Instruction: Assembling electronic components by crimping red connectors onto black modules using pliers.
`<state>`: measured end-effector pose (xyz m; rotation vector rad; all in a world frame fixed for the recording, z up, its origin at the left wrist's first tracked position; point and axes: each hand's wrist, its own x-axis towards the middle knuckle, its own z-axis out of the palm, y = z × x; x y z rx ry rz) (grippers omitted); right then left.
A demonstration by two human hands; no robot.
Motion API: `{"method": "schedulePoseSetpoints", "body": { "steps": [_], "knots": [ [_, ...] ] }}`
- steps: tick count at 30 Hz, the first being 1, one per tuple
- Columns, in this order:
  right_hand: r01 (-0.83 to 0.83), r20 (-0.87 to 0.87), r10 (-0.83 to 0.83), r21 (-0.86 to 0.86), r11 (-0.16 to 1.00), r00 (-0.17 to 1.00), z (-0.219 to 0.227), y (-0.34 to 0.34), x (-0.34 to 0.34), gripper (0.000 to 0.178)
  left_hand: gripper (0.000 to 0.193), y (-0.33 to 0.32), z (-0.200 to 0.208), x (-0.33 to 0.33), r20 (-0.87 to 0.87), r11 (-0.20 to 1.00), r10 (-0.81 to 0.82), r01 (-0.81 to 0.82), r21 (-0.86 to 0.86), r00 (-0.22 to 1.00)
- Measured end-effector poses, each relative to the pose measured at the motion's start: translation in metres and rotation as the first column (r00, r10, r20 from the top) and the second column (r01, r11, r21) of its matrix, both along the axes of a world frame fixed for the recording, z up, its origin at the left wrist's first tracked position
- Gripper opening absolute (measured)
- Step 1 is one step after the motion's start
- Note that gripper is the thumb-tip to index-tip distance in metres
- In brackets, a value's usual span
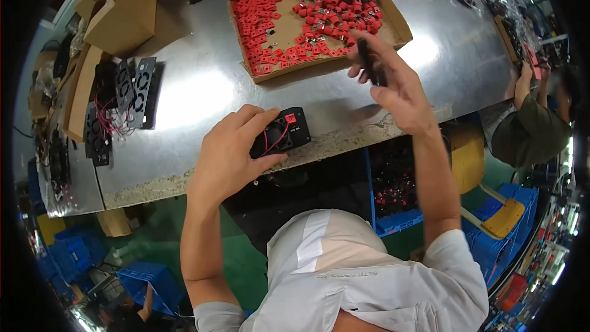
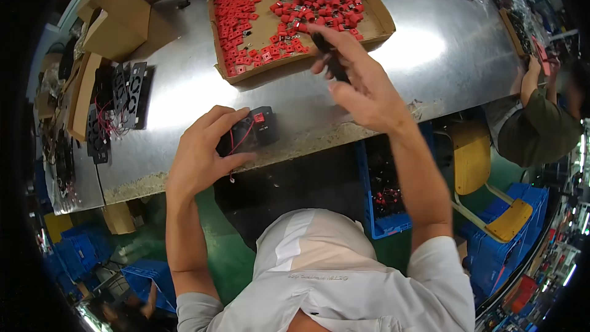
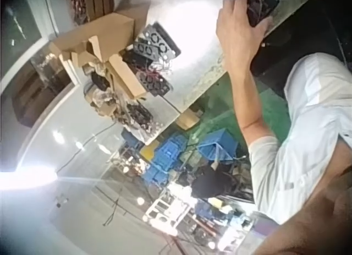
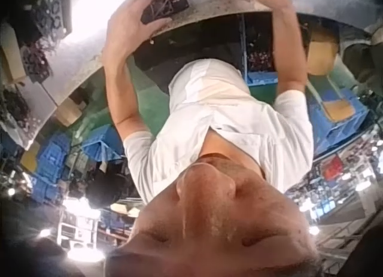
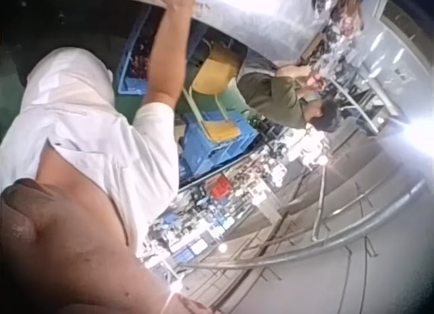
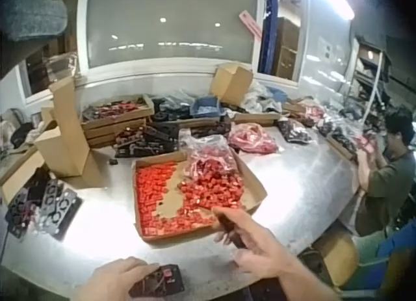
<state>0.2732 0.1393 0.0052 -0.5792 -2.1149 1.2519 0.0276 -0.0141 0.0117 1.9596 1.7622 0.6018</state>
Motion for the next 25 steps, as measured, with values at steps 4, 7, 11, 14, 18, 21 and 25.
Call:
{"method": "schedulePoseSetpoints", "body": {
  "steps": [4,7,11,14,18,21,25],
  "knots": [
    [-0.099,-0.463,-0.159,-0.486,0.868,0.872,0.003,-0.021,-0.049,0.083,0.063,-0.002,0.001,0.0,0.013,0.997,0.041,-0.04,-0.061,0.999],
    [-0.301,-0.614,-0.193,-0.607,0.736,0.765,0.011,-0.034,-0.074,0.097,0.062,-0.003,0.001,0.001,0.024,0.997,0.044,-0.043,-0.058,0.999],
    [-0.343,-0.7,-0.252,-0.591,0.73,0.669,0.009,-0.042,-0.089,0.075,0.062,-0.002,-0.001,-0.001,0.048,0.998,0.04,-0.037,-0.056,0.998],
    [-0.292,-0.671,-0.205,-0.549,0.783,0.713,0.007,-0.044,-0.088,0.068,0.062,-0.003,0.0,0.0,0.048,0.996,0.054,-0.051,-0.066,0.997],
    [-0.259,-0.648,-0.156,-0.498,0.828,0.745,0.013,-0.046,-0.09,0.065,0.061,-0.003,-0.003,-0.002,0.055,0.999,0.039,-0.037,-0.027,0.998],
    [-0.241,-0.635,-0.139,-0.474,0.847,0.76,0.009,-0.045,-0.09,0.066,0.06,-0.002,-0.005,-0.002,0.059,1.0,0.027,-0.026,-0.009,0.998],
    [-0.253,-0.63,-0.128,-0.479,0.841,0.766,0.01,-0.045,-0.091,0.066,0.06,-0.002,-0.004,-0.003,0.062,1.0,0.015,-0.015,-0.01,0.998]
  ]
}}
